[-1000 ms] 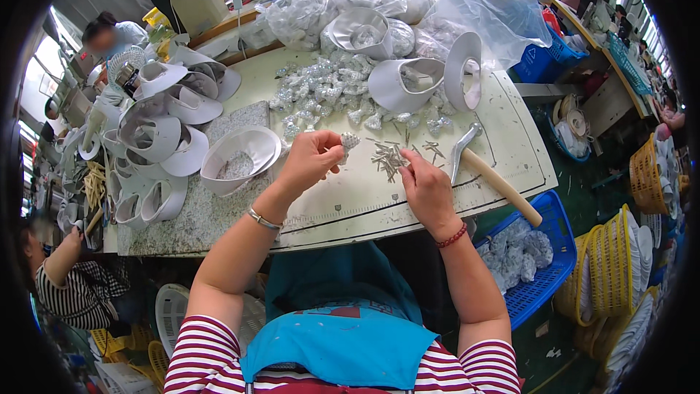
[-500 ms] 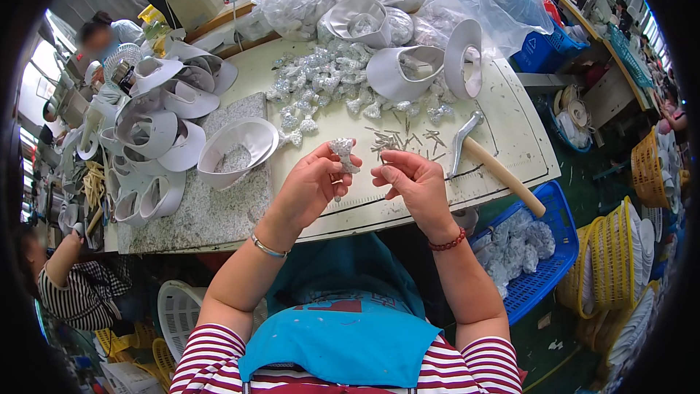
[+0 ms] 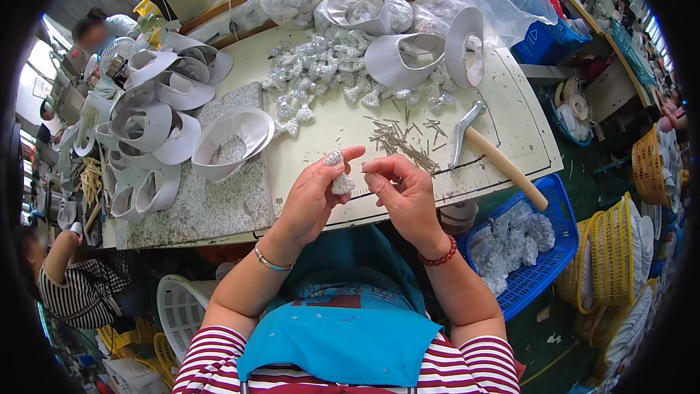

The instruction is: The person attaches decorative bows to shoe uppers by hand and secures them by hammering the attachment points with a hammer.

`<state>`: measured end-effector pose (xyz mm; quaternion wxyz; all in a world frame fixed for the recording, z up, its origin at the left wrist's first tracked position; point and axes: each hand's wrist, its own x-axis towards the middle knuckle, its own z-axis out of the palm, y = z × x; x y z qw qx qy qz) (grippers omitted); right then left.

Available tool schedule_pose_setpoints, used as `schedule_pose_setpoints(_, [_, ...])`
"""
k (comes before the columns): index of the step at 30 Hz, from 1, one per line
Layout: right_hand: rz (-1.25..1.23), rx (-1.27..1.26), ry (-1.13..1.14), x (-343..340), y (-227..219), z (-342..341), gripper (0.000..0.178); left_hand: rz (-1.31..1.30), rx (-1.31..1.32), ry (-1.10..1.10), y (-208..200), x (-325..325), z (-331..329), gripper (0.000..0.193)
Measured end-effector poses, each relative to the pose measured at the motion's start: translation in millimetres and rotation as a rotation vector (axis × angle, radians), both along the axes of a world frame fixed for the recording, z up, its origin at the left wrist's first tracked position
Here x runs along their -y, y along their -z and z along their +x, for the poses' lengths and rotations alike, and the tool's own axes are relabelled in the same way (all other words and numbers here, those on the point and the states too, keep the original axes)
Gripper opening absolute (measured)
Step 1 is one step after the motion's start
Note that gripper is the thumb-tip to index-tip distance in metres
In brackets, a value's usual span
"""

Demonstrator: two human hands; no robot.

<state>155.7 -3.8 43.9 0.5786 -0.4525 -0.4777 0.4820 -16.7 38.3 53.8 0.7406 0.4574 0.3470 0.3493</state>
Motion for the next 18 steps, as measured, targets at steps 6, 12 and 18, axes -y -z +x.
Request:
schedule_pose_setpoints(6, [0.065,0.140,0.041,8,-7,-8,0.011,-0.048,0.159,-0.088,7,9,-2,0.038])
schedule_pose_setpoints(12, [0.039,0.256,0.059,11,-12,-13,0.010,-0.058,0.193,-0.207,15,14,-7,0.028])
schedule_pose_setpoints(18, [0.017,0.282,0.065,9,-9,-15,0.009,-0.139,0.283,-0.278,15,20,-6,0.021])
